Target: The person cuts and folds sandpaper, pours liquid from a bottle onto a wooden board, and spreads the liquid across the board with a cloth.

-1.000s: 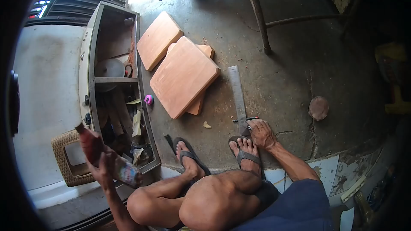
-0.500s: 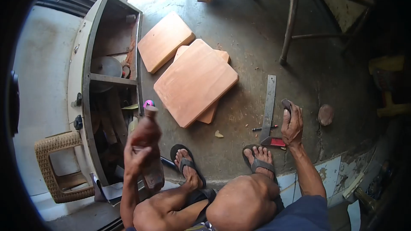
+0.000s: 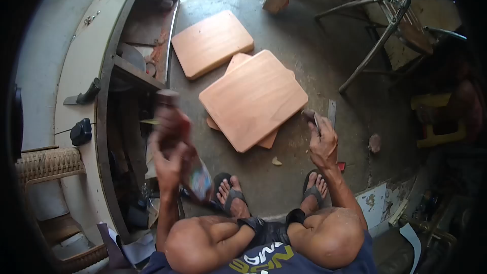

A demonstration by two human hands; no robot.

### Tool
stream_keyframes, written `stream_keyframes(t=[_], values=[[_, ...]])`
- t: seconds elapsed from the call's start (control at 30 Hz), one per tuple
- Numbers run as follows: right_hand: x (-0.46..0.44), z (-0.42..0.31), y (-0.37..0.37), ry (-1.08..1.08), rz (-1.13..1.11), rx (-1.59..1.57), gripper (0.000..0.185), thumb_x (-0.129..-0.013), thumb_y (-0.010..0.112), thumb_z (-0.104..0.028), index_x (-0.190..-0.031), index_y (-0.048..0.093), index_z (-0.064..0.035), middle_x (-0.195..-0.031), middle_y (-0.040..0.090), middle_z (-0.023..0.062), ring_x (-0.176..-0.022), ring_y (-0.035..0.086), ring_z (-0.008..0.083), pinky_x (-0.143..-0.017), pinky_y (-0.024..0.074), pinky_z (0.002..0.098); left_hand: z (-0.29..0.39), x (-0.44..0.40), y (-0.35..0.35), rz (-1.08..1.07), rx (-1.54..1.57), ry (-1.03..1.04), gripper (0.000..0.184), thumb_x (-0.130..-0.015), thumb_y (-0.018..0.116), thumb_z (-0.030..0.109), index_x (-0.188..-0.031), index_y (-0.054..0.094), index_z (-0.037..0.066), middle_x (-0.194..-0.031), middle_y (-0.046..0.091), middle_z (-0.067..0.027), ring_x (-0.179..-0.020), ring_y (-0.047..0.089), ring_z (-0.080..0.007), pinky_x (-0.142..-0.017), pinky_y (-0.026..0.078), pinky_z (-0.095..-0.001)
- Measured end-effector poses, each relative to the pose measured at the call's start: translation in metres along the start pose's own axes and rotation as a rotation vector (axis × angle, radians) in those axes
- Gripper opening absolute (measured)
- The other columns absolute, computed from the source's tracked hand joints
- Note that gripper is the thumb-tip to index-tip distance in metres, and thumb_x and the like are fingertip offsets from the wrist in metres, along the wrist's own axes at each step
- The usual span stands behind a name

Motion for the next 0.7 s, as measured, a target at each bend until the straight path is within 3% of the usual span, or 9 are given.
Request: stream_keyframes(t=[0.03,0.07,0.13,0.17,0.23,0.3,0.43,0.6,0.7], values=[[-0.007,-0.009,0.007,-0.025,0.033,0.005,0.027,-0.104,0.056,-0.012,-0.126,0.067,-0.0008,-0.111,0.070,0.0162,-0.100,0.068,0.0347,-0.089,0.0524,0.0399,-0.009,-0.009,0.010,-0.141,-0.137,0.112,0.066,-0.085,0.078,0.009,-0.143,0.048,-0.003,-0.126,0.065,-0.0127,-0.118,0.063,-0.0266,-0.099,0.052,-0.0399],[-0.001,-0.003,0.016,0.075,0.010,-0.091,0.027,-0.105,0.055,-0.014,-0.126,0.067,-0.0013,-0.111,0.070,0.0139,-0.099,0.068,0.0293,-0.088,0.0526,0.0375,-0.042,-0.003,0.018,-0.267,-0.090,-0.086,0.069,-0.085,0.081,0.013,-0.143,0.048,-0.002,-0.126,0.067,-0.0159,-0.118,0.063,-0.0272,-0.099,0.052,-0.0403],[0.004,-0.013,0.028,0.259,-0.080,-0.234,0.032,-0.108,0.052,-0.023,-0.131,0.064,-0.0030,-0.103,0.069,0.0078,-0.091,0.064,0.0153,-0.082,0.0524,0.0312,-0.002,-0.003,0.018,-0.128,-0.106,-0.018,0.069,-0.084,0.082,0.014,-0.143,0.049,0.000,-0.127,0.067,-0.0178,-0.118,0.064,-0.0279,-0.100,0.051,-0.0410],[0.005,-0.025,0.033,0.273,-0.090,-0.227,0.032,-0.108,0.052,-0.023,-0.131,0.064,-0.0030,-0.103,0.069,0.0078,-0.091,0.064,0.0153,-0.082,0.0524,0.0312,0.018,-0.004,0.009,0.002,-0.151,0.051,0.070,-0.083,0.082,0.016,-0.143,0.049,0.001,-0.128,0.066,-0.0197,-0.117,0.064,-0.0286,-0.102,0.050,-0.0416],[-0.014,-0.050,0.059,0.296,-0.239,-0.537,0.036,-0.109,0.048,-0.026,-0.135,0.059,-0.0029,-0.096,0.066,0.0066,-0.084,0.060,0.0127,-0.077,0.0515,0.0297,0.021,-0.004,0.009,0.000,-0.234,0.126,0.072,-0.083,0.083,0.017,-0.144,0.049,0.005,-0.127,0.065,-0.0213,-0.117,0.064,-0.0325,-0.103,0.050,-0.0424],[-0.035,-0.085,0.078,0.185,-0.315,-0.472,0.038,-0.109,0.046,-0.027,-0.136,0.056,-0.0019,-0.090,0.064,0.0068,-0.080,0.058,0.0126,-0.075,0.0513,0.0307,0.027,0.006,0.026,-0.070,-0.397,0.258,0.074,-0.082,0.084,0.016,-0.145,0.048,0.005,-0.129,0.065,-0.0192,-0.118,0.064,-0.0296,-0.104,0.049,-0.0394],[-0.050,-0.148,0.097,-0.196,-0.350,-0.273,0.030,-0.108,0.049,-0.022,-0.123,0.060,0.0005,-0.103,0.066,0.0223,-0.097,0.065,0.0406,-0.088,0.0516,0.0458,0.034,0.009,0.048,-0.016,-0.514,0.301,0.076,-0.079,0.086,0.015,-0.145,0.049,0.007,-0.119,0.061,-0.0202,-0.106,0.064,-0.0357,-0.093,0.051,-0.0431],[-0.050,-0.134,0.094,-0.105,-0.409,-0.434,0.025,-0.105,0.058,-0.019,-0.121,0.064,-0.0004,-0.103,0.067,0.0233,-0.097,0.067,0.0419,-0.087,0.0544,0.0446,0.040,0.013,0.062,0.031,-0.714,0.352,0.079,-0.077,0.087,0.018,-0.145,0.048,0.010,-0.106,0.057,-0.0202,-0.093,0.061,-0.0431,-0.081,0.050,-0.0497],[-0.044,-0.141,0.076,-0.368,-0.285,-0.328,0.025,-0.103,0.062,-0.017,-0.121,0.064,0.0005,-0.109,0.066,0.0236,-0.099,0.067,0.0413,-0.087,0.0549,0.0456,0.040,0.013,0.073,0.027,-0.748,0.383,0.079,-0.077,0.087,0.018,-0.144,0.047,0.010,-0.106,0.057,-0.0202,-0.091,0.062,-0.0432,-0.081,0.051,-0.0502]])
Point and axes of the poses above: each hand's wrist, its own x-axis away from the middle knuckle, its own y-axis out of the palm, z = x × y, the point moved 8 cm from there along -x, towards the middle knuckle
